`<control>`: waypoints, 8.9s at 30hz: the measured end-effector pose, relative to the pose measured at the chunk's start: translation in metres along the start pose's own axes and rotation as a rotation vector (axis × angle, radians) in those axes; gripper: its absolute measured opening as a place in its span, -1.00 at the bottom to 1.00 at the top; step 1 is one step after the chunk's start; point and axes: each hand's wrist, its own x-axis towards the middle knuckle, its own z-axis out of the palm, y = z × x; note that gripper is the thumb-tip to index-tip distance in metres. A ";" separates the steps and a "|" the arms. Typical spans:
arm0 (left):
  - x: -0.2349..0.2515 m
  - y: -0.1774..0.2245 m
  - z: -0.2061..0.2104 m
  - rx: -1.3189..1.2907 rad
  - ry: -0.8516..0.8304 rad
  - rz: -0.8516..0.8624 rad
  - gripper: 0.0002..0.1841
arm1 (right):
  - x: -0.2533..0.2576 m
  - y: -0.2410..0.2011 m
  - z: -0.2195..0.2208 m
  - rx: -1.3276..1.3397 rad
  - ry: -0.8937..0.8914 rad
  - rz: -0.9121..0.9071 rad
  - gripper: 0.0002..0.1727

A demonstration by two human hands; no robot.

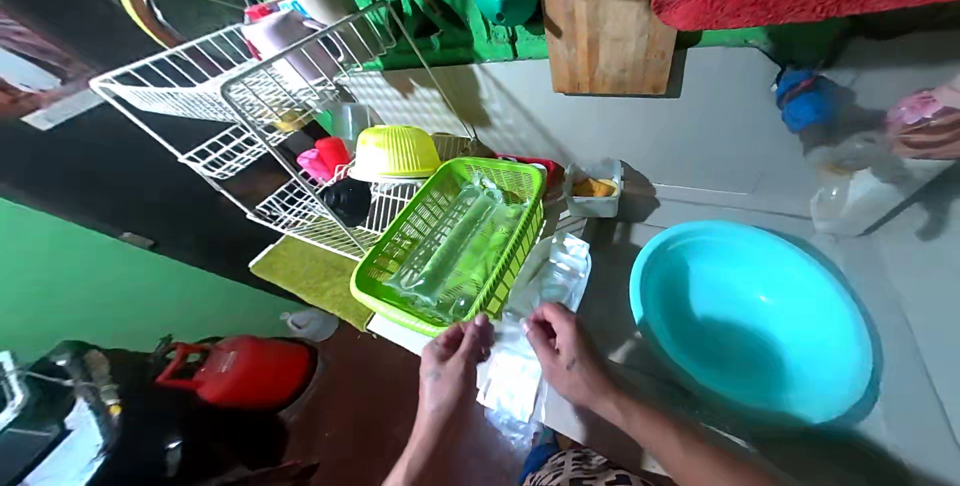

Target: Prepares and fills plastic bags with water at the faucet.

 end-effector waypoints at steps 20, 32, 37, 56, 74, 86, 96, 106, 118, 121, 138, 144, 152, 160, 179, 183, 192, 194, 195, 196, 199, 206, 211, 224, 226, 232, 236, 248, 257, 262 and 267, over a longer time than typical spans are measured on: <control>0.196 0.154 0.147 -0.264 -0.084 -0.010 -0.67 | -0.038 -0.012 -0.217 0.078 0.439 -0.045 -0.68; 0.121 0.241 0.236 -0.440 -0.478 0.417 -0.59 | -0.048 -0.064 -0.272 -0.016 0.592 -0.436 -0.70; 0.079 0.207 0.263 -0.434 -0.747 0.515 -0.64 | -0.048 -0.065 -0.267 -0.076 0.564 -0.437 -0.74; 0.114 0.259 0.241 -0.388 -0.456 0.431 -0.63 | 0.100 0.060 -0.079 -0.538 -0.283 0.258 -0.41; 0.059 0.228 0.225 -0.380 -0.733 0.597 -0.65 | -0.013 -0.026 -0.173 -0.033 -0.258 -0.135 -0.65; 0.004 0.064 0.307 -0.044 -1.161 -0.240 -0.66 | -0.062 0.007 -0.276 0.338 0.327 0.059 -0.75; 0.047 0.079 0.322 0.718 -1.034 0.153 -0.69 | -0.032 0.012 -0.300 -0.258 0.543 0.300 -0.78; 0.033 0.114 0.344 0.294 -1.059 -0.148 -0.84 | -0.025 -0.022 -0.306 -0.532 0.792 0.235 -0.73; 0.027 0.118 0.343 0.224 -1.060 -0.210 -0.75 | -0.013 -0.052 -0.325 -0.765 0.560 -0.238 -0.66; 0.031 0.116 0.346 0.236 -1.084 -0.234 -0.79 | -0.030 -0.045 -0.327 -0.692 0.696 -0.190 -0.63; 0.032 0.113 0.351 0.290 -1.083 -0.118 -0.80 | -0.044 -0.013 -0.311 -0.721 0.544 0.112 -0.80; 0.040 0.133 0.361 0.818 -1.125 0.283 -0.76 | -0.038 -0.029 -0.309 -0.793 0.547 0.163 -0.83; 0.031 0.165 0.358 1.070 -1.112 0.349 -0.74 | -0.037 -0.031 -0.307 -0.761 0.503 0.182 -0.89; 0.036 0.165 0.359 1.093 -1.120 0.378 -0.79 | -0.042 -0.033 -0.312 -0.804 0.443 0.205 -0.94; 0.042 0.155 0.355 0.962 -1.159 0.424 -0.82 | -0.040 -0.025 -0.311 -0.715 0.480 0.068 -0.96; 0.043 0.159 0.348 1.014 -1.210 0.516 -0.79 | -0.039 -0.027 -0.309 -0.709 0.465 0.074 -0.97; 0.038 0.162 0.341 1.078 -1.217 0.631 -0.78 | -0.038 -0.030 -0.305 -0.715 0.450 0.067 -0.97; 0.033 0.165 0.338 1.111 -1.215 0.681 -0.76 | -0.038 -0.030 -0.304 -0.717 0.448 0.060 -0.97; 0.030 0.165 0.337 1.132 -1.215 0.699 -0.76 | -0.039 -0.030 -0.303 -0.719 0.447 0.056 -0.97; 0.028 0.166 0.336 1.154 -1.214 0.715 -0.76 | -0.039 -0.030 -0.303 -0.725 0.447 0.051 -0.97; 0.023 0.169 0.335 1.211 -1.234 0.774 -0.81 | -0.040 -0.030 -0.301 -0.739 0.445 0.044 -0.95; 0.019 0.181 0.336 1.342 -1.269 0.763 -0.83 | -0.044 -0.030 -0.303 -0.742 0.408 -0.016 -0.90; 0.019 0.181 0.339 1.275 -1.272 0.746 -0.86 | -0.044 -0.033 -0.302 -0.749 0.422 -0.014 -0.92; 0.025 0.175 0.338 1.125 -1.317 0.676 -0.87 | -0.044 -0.034 -0.305 -0.751 0.409 -0.027 -0.93; 0.025 0.174 0.338 1.131 -1.302 0.662 -0.86 | -0.044 -0.034 -0.306 -0.758 0.409 -0.019 -0.94; 0.024 0.170 0.340 1.130 -1.275 0.610 -0.83 | -0.045 -0.034 -0.307 -0.755 0.404 -0.011 -0.95; 0.023 0.168 0.341 1.123 -1.268 0.598 -0.84 | -0.045 -0.032 -0.307 -0.753 0.413 0.004 -0.94; 0.025 0.158 0.340 0.987 -1.258 0.573 -0.84 | -0.045 -0.034 -0.310 -0.781 0.422 0.054 -0.90; 0.026 0.145 0.345 0.933 -1.218 0.501 -0.84 | -0.047 -0.031 -0.317 -0.758 0.423 0.069 -0.93; 0.028 0.140 0.346 0.873 -1.230 0.501 -0.82 | -0.056 -0.043 -0.326 -0.692 0.561 0.002 -0.83; 0.028 0.139 0.347 0.862 -1.228 0.491 -0.82 | -0.056 -0.058 -0.329 -0.695 0.682 -0.124 -0.75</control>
